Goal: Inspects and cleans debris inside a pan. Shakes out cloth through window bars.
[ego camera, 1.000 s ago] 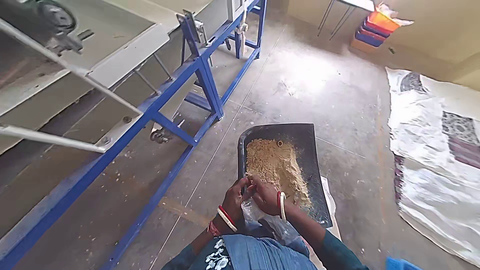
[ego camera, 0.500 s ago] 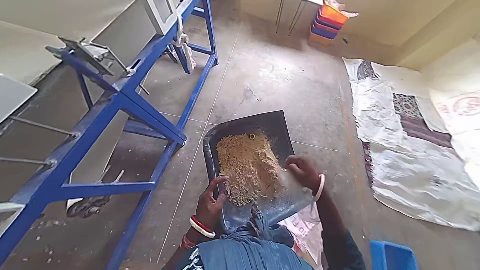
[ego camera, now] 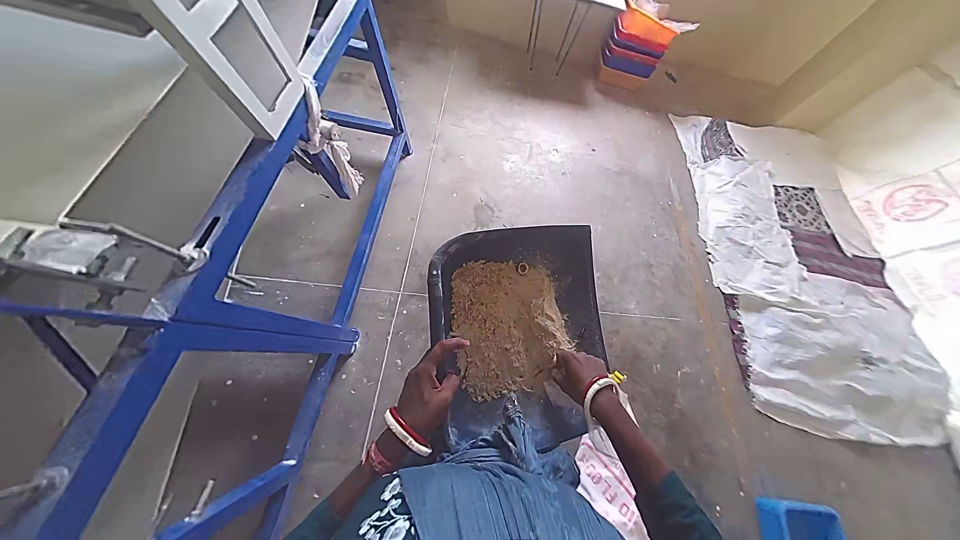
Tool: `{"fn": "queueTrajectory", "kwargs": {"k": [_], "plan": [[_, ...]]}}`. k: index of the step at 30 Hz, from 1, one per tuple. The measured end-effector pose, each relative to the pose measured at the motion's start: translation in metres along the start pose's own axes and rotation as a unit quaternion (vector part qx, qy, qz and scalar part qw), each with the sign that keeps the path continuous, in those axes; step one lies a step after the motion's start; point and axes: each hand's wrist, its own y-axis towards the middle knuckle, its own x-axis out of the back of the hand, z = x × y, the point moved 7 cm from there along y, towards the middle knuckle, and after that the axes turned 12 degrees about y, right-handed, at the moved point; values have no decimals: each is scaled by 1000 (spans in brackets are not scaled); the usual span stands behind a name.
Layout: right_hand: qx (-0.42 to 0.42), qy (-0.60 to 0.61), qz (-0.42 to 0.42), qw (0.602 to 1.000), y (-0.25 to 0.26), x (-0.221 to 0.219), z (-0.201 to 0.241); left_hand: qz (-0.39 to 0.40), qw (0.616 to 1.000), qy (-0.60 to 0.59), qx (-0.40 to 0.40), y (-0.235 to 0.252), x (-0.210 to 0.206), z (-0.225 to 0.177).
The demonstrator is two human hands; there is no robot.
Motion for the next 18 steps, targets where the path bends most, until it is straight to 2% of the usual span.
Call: {"fn": "queueTrajectory", "kwargs": {"k": [2,9,14,18], "plan": [[19,15,1,1000,11,17,13,5,1000,2,-2,29,7,4],[67,61,-76,993,73,105,39,10,999,-16,43,120,11,12],[32,-21,-7,999,142,156,74,20,997,-16,75,199,5,11],[84,-19,-7,996,178,216,85,11,997,-29,73,263,-3,2]]}}
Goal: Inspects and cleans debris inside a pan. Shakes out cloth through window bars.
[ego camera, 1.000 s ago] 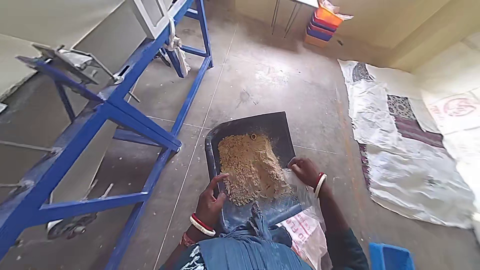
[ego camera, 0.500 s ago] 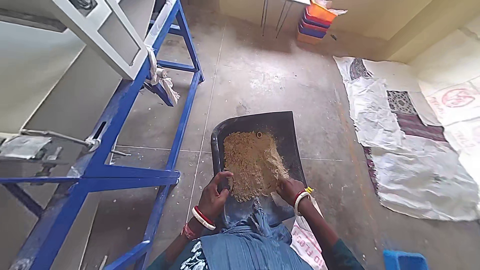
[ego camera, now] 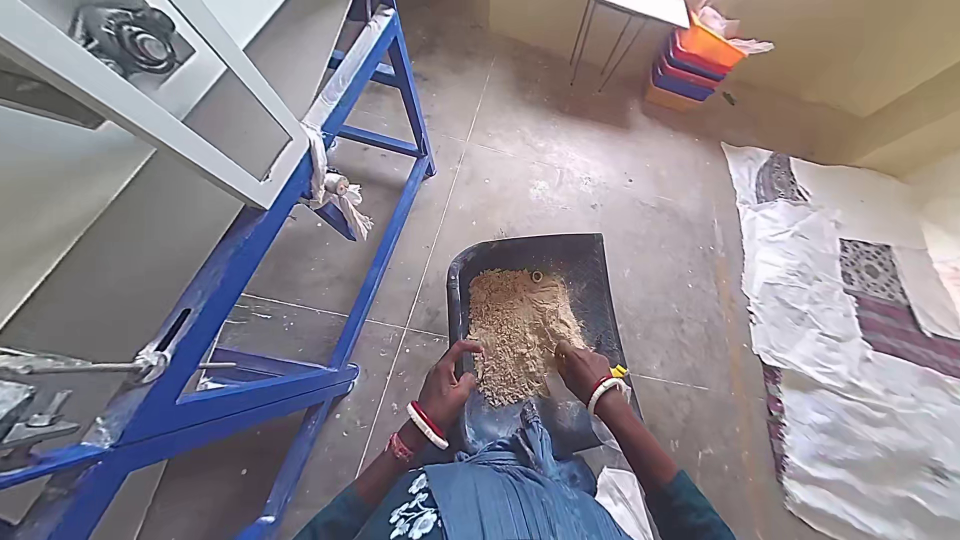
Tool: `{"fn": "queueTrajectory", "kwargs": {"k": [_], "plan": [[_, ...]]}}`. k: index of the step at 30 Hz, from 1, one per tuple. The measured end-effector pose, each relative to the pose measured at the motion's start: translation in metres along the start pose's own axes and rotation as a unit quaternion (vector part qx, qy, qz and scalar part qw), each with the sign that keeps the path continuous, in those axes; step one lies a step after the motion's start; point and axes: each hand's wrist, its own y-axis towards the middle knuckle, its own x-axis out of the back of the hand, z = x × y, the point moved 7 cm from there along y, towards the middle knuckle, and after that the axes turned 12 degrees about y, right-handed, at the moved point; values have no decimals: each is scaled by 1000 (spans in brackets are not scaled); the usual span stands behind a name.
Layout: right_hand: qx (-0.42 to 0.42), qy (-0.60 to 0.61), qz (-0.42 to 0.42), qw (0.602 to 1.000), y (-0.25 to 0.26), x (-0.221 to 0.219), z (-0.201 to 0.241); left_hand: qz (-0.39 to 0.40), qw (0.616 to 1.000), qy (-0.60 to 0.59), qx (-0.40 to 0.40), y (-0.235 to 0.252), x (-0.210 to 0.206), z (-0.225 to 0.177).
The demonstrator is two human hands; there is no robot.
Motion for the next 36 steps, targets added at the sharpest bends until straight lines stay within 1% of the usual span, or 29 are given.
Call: {"fn": "queueTrajectory", "kwargs": {"k": [3,6,9,12,14,15,17,19,20,23,25,27,29,31,33,36], "plan": [[16,17,-18,1000,16,56,-2,-14,1000,-17,-7,42,-8,-15],[-3,-3,-26,1000,44,102,-7,-28,999,-29,-5,78,-12,-28],[-43,-48,33,997,77,113,-18,-37,999,-38,-7,107,-16,-38],[-14,-61,47,997,101,120,-26,-34,999,-33,-2,138,-19,-48],[4,-42,46,998,107,137,-24,-28,999,-32,4,158,-21,-52],[11,-24,34,999,110,152,-22,-26,999,-31,4,168,-21,-55],[24,11,-18,999,117,188,-19,-23,999,-26,-1,192,-22,-60],[15,13,-54,998,134,225,-18,-15,1000,-22,-9,220,-24,-67],[4,6,-57,998,147,243,-18,-9,1000,-18,-14,234,-24,-70],[4,-19,-26,999,196,287,-13,18,999,-17,-28,281,-27,-80],[4,-49,24,999,228,302,-7,35,998,-13,-40,313,-26,-89],[1,-80,39,996,249,318,-1,46,998,-2,-48,349,-17,-102],[-6,-83,31,996,256,341,2,48,997,1,-56,382,-8,-112],[0,-36,2,999,254,374,6,46,997,4,-64,413,3,-119],[23,26,-48,998,249,409,8,45,997,0,-68,442,9,-126],[76,91,-140,983,240,447,6,59,997,1,-51,474,9,-132]]}}
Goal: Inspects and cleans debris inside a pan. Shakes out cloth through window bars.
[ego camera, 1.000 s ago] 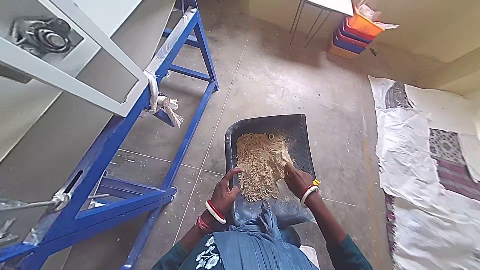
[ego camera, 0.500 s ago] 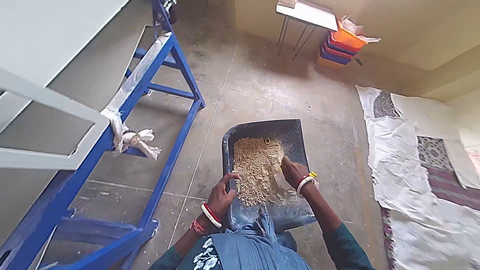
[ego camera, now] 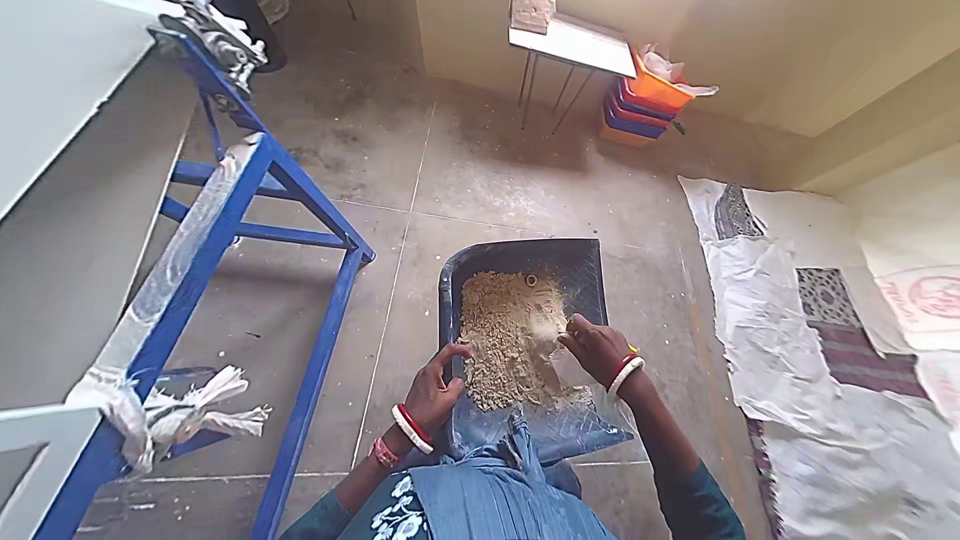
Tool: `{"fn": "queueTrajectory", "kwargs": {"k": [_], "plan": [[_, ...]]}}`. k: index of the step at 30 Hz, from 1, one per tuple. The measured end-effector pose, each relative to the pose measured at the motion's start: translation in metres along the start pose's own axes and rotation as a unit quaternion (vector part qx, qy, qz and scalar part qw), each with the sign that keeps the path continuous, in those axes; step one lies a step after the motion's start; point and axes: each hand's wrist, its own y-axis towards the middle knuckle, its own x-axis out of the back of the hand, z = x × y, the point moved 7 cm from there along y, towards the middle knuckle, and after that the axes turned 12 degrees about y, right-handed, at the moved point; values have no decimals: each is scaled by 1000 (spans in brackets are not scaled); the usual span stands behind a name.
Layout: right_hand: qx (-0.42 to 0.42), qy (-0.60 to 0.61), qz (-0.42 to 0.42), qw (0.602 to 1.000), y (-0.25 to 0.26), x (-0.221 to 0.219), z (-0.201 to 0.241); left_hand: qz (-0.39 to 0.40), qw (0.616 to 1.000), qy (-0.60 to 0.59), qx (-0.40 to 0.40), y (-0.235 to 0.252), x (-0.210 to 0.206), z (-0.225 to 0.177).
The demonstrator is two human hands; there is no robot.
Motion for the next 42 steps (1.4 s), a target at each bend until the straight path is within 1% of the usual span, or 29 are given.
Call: {"fn": "queueTrajectory", "kwargs": {"k": [3,6,7,9,10,11,12,14,16,18,21,24,27,32,36,37,39,42], "plan": [[47,28,-77,996,9,31,0,6,1000,-7,10,34,3,-4],[74,44,-114,990,23,53,-4,2,1000,-7,5,63,1,-9],[61,45,-93,993,33,55,-8,-1,1000,-8,1,75,0,-12],[-25,9,16,1000,63,47,-19,-5,1000,-9,-4,97,-5,-18],[-69,-20,73,995,79,39,-25,-8,1000,-9,-7,109,-8,-21],[-95,-48,117,987,94,32,-31,-9,1000,-11,-9,121,-12,-26],[-103,-72,144,982,111,27,-37,-11,1000,-13,-10,134,-16,-31],[-88,-102,167,977,142,23,-46,-16,1000,-7,-12,157,-22,-42],[-68,-114,172,976,167,33,-51,-20,1000,-6,-13,181,-31,-54],[-63,-122,176,975,179,48,-58,-26,1000,-12,-13,201,-41,-65],[-77,-97,161,979,178,93,-78,-52,998,-18,-15,232,-54,-80],[-107,-57,129,984,175,132,-116,-65,998,-19,-7,253,-66,-90],[-124,-39,91,987,200,159,-154,-60,998,-12,11,273,-81,-100],[-167,-72,118,976,247,173,-179,-51,998,0,21,297,-101,-116],[-148,-50,105,982,262,189,-196,-46,999,4,18,316,-109,-127],[-138,-31,91,986,262,195,-201,-47,999,4,14,321,-111,-129],[-116,21,39,992,257,213,-213,-52,999,-2,10,329,-113,-131],[-91,108,-35,989,247,243,-235,-61,998,-17,1,341,-115,-136]]}}
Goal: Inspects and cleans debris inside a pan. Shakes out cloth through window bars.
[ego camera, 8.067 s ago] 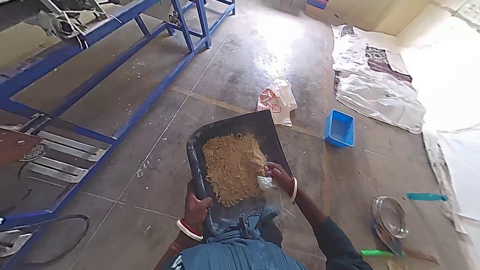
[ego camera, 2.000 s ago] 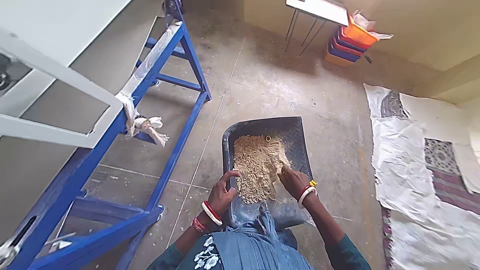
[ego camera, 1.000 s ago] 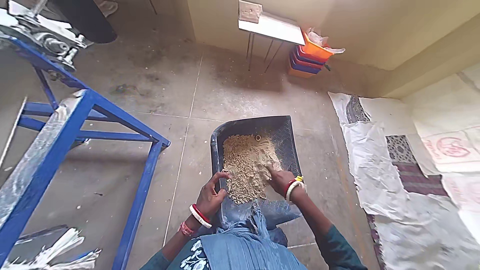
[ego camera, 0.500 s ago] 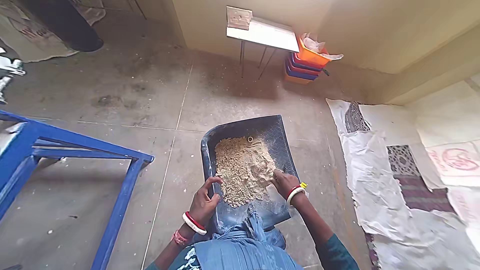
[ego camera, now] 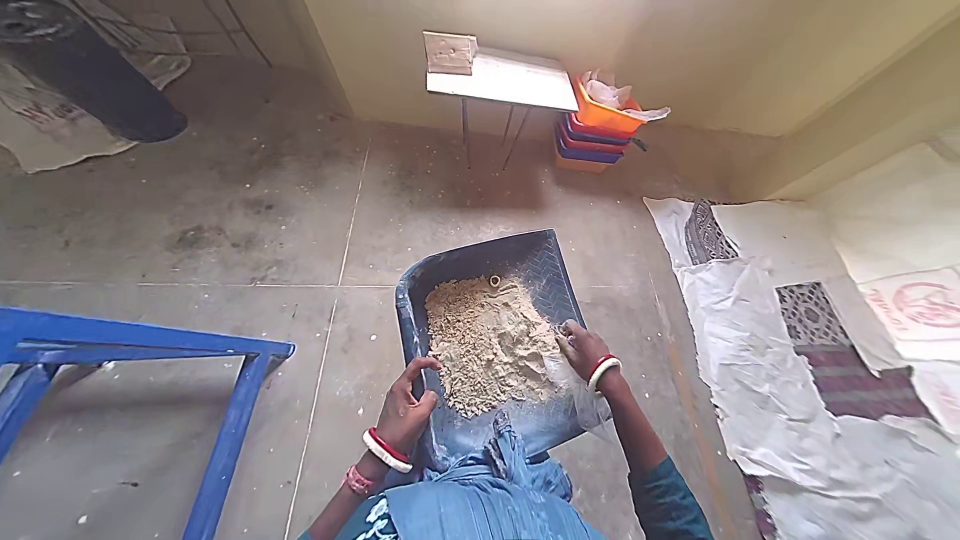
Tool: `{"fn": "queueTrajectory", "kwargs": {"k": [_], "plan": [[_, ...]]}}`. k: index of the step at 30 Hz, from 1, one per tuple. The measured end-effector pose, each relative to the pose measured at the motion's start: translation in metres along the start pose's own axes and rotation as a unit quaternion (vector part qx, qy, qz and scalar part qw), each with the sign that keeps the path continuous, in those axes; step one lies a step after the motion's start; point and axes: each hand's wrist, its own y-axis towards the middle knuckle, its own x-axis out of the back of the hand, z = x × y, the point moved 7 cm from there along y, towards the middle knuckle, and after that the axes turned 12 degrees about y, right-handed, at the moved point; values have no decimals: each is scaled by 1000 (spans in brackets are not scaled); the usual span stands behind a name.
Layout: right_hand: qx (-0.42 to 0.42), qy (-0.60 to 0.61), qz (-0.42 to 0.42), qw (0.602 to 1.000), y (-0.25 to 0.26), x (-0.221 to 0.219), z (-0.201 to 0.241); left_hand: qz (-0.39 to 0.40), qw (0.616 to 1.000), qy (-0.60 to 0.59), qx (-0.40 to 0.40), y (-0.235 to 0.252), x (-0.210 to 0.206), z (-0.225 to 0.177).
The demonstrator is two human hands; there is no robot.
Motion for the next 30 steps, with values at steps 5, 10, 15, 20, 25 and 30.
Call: {"fn": "queueTrajectory", "kwargs": {"k": [5,10,15,20,25,30], "plan": [[11,72,-14,997,9,17,-33,8,1000,-9,-15,22,-10,-2],[5,137,-56,989,21,35,-56,11,1000,-19,-21,52,-12,-4],[-63,135,-74,986,53,54,-60,17,999,-25,-19,91,-12,-3],[-183,-29,0,983,112,56,-16,37,999,-20,-32,139,-8,-11],[-243,-134,16,961,150,59,25,50,997,-18,-47,191,4,-22],[-240,-115,5,964,197,82,48,51,998,-12,-42,234,19,-21]]}}
